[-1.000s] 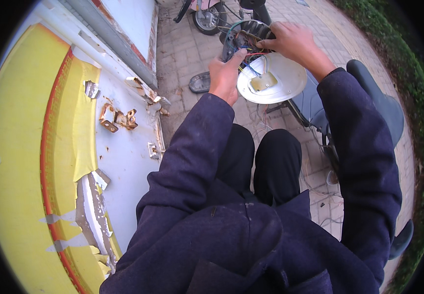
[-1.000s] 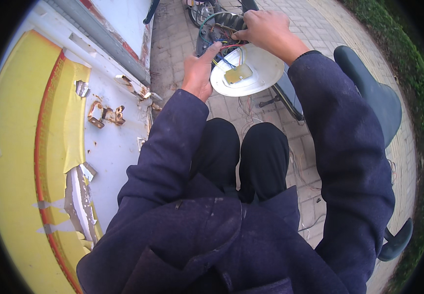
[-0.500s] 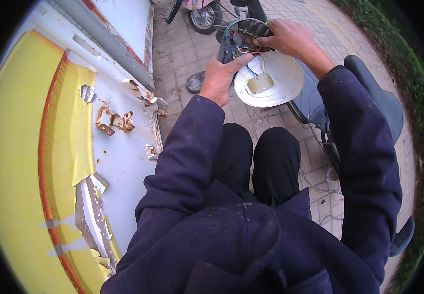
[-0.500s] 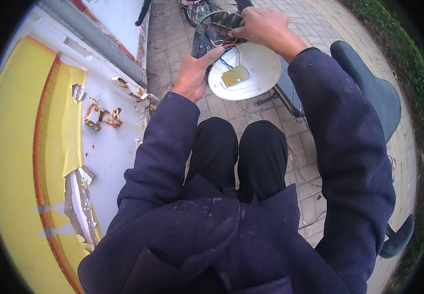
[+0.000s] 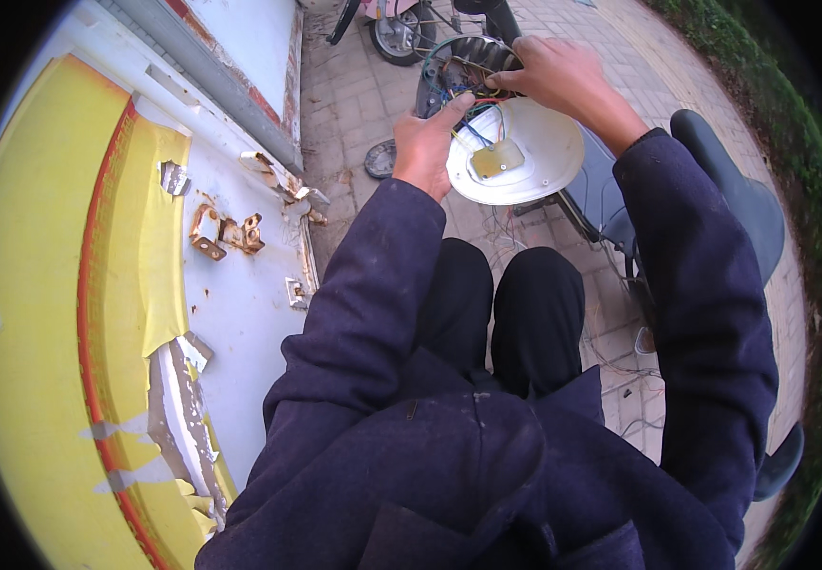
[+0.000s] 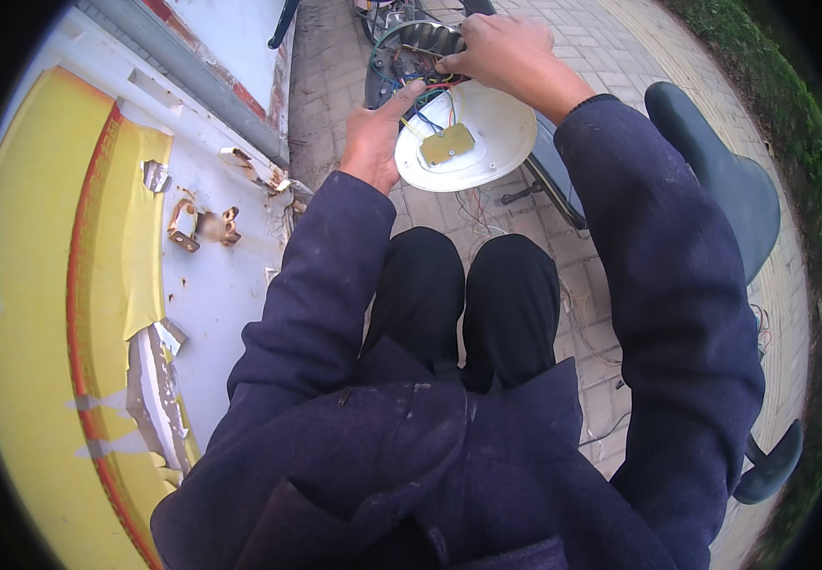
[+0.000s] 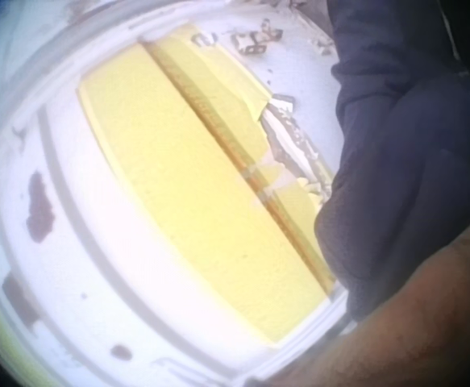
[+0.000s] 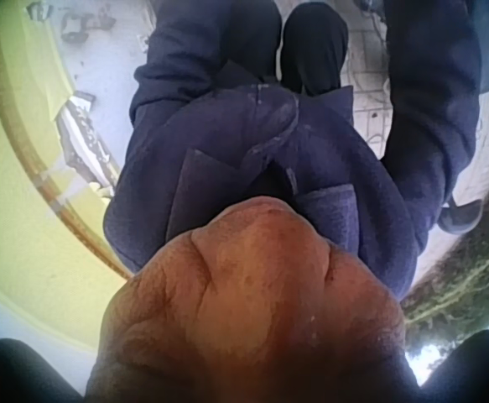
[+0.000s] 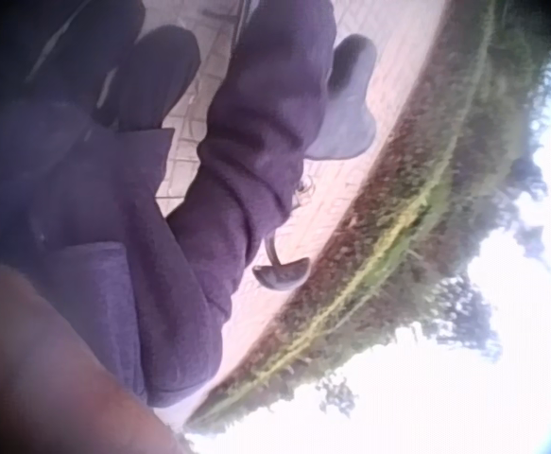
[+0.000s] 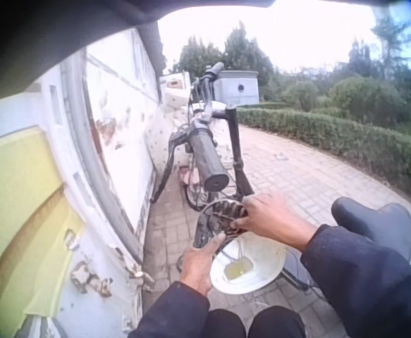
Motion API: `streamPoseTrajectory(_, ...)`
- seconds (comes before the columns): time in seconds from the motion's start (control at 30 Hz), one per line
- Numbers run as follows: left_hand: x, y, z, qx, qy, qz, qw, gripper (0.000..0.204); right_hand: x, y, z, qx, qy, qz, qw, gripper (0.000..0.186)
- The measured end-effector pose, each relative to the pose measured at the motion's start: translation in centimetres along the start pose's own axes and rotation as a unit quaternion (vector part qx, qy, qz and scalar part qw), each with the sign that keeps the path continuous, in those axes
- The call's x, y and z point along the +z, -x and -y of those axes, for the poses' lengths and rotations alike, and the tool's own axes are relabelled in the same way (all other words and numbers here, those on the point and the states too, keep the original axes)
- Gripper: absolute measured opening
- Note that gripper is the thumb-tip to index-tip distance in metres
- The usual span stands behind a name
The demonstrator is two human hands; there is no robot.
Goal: The person removes the headlight cover, adjusts internal wiring, and uses a screwdriver to secure components. They reassemble the headlight housing and attach it to the motorcycle handlebar area.
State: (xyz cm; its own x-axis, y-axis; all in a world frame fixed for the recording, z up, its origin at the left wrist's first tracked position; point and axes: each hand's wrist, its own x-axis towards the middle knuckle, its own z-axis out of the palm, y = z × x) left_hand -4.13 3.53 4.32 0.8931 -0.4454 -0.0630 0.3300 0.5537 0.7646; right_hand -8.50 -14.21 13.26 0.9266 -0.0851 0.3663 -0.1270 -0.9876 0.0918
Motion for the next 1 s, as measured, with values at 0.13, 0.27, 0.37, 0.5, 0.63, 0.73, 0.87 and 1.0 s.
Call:
streamPoseTrajectory(0.13,0.0,0.1,-0.3,-0.006,-0.006,-0.009,1.000,0.034,-0.8,0.8,-0.5,-0.004,-0.049,0.024,0.999,0.055)
streamPoseTrajectory(0.27,0.2,0.2,-0.5,0.005,-0.018,-0.003,1.000,0.034,-0.7,1.6,-1.6,-0.053,-0.059,-0.030,0.996,0.058)
streamPoseTrajectory(0.37,0.7,0.3,-0.3,0.017,-0.031,-0.003,0.999,0.034,-0.6,1.7,-1.9,-0.069,-0.016,-0.036,0.997,0.061)
streamPoseTrajectory(0.5,0.8,0.6,-0.5,0.019,-0.021,0.004,1.000,0.033,-1.2,1.0,-1.5,0.009,-0.036,0.053,0.998,0.066)
streamPoseTrajectory(0.63,0.8,0.7,-0.6,0.020,-0.023,0.002,1.000,0.028,-1.9,0.3,-1.0,0.049,-0.045,0.109,0.992,0.067)
streamPoseTrajectory(0.73,0.9,0.7,-0.7,0.000,-0.030,-0.017,0.999,0.029,-1.9,0.1,-0.8,0.034,-0.044,0.082,0.995,0.063)
streamPoseTrajectory(0.87,0.9,0.6,-0.7,0.006,-0.017,-0.016,1.000,0.028,-1.5,-0.9,-0.8,0.061,-0.043,0.133,0.988,0.060)
streamPoseTrajectory(1.0,0.5,0.2,-0.6,0.007,-0.012,-0.014,1.000,0.027,-1.2,-1.5,-1.0,0.049,-0.033,0.109,0.992,0.062)
